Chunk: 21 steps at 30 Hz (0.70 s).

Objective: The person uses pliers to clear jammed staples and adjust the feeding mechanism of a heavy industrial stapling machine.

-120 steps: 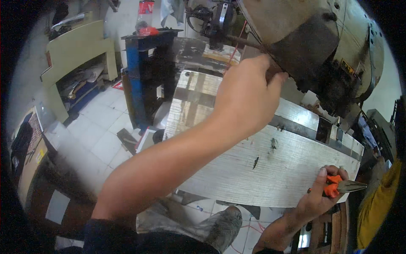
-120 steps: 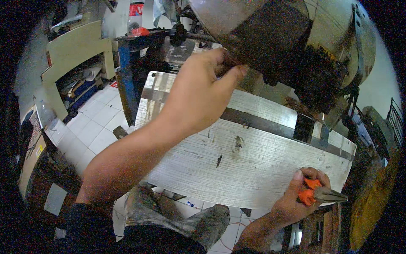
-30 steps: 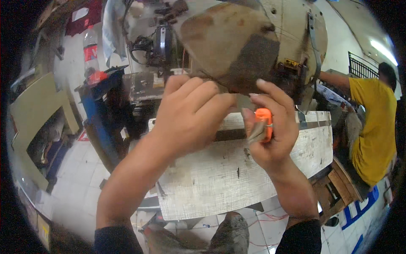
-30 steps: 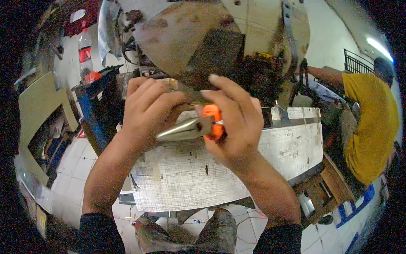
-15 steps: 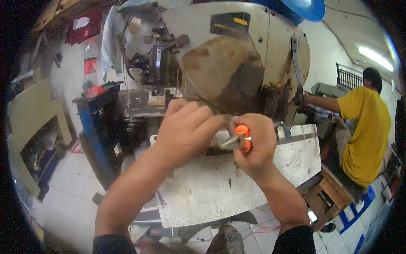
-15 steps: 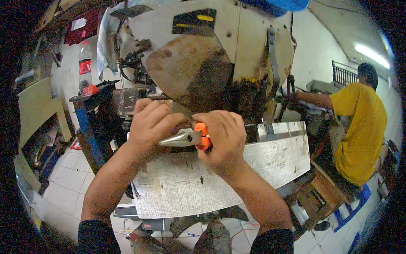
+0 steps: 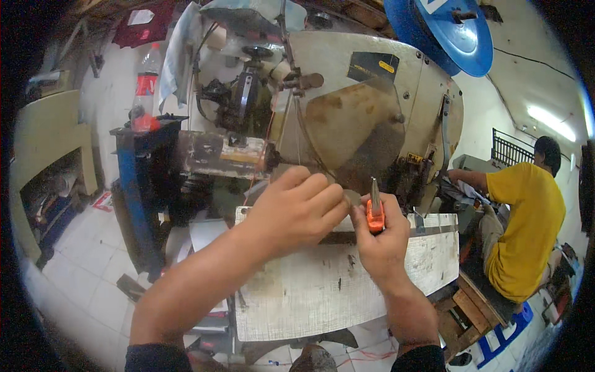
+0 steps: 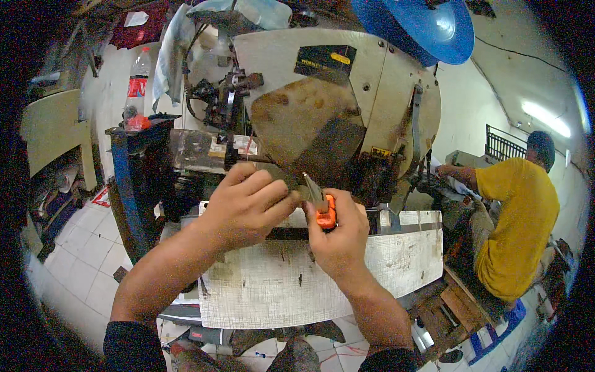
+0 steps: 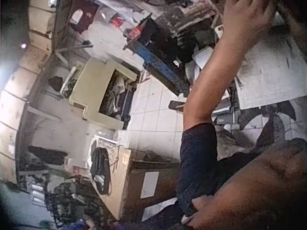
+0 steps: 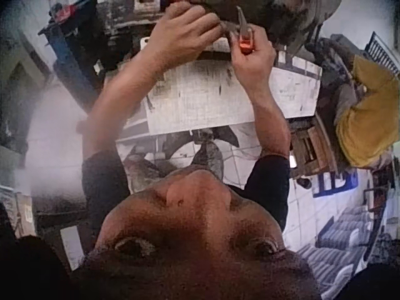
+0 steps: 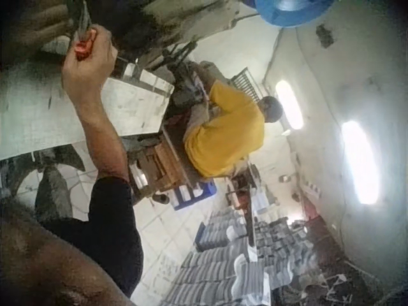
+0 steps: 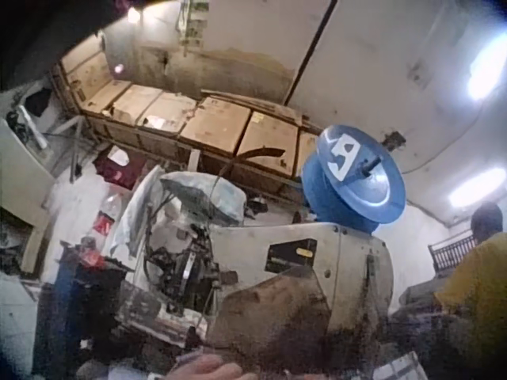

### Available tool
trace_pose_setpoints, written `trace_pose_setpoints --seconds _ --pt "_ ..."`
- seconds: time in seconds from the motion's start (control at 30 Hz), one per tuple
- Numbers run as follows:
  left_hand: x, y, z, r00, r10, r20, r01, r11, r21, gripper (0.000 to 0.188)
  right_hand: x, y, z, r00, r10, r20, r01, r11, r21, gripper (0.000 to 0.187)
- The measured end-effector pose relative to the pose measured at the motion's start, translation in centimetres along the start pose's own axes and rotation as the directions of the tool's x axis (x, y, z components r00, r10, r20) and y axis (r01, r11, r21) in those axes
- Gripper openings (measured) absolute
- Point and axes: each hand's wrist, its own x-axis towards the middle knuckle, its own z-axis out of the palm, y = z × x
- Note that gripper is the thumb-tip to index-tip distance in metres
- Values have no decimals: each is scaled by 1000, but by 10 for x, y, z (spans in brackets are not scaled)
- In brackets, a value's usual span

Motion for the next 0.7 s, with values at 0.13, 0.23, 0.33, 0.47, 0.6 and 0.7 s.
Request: trace_pose_setpoints --seconds 0.13,0.23,0.33,0.47,0.6,0.7 --pt "-1 0 4 1000 -28 1 28 999 -27 20 2 -2 2 999 -33 10 34 998 -55 22" --pt "0 -2 1 993 -116 -11 114 986 -124 20 3 -4 3 997 -83 -5 83 996 -45 23" --pt "0 -3 4 987 -154 -47 146 979 -141 22 0 -3 9 996 -85 -28 86 996 32 24" --pt "0 -4 0 980 -191 -65 181 974 -137 26 1 -6 11 953 -300 -51 296 952 -73 35" --pt "4 -4 3 973 -170 -159 153 982 -113 22 4 -6 8 872 -488 -36 476 863 -167 44" --pt "5 -4 7 972 -177 -153 163 982 -97 23 4 -6 8 851 -524 -20 510 837 -200 44"
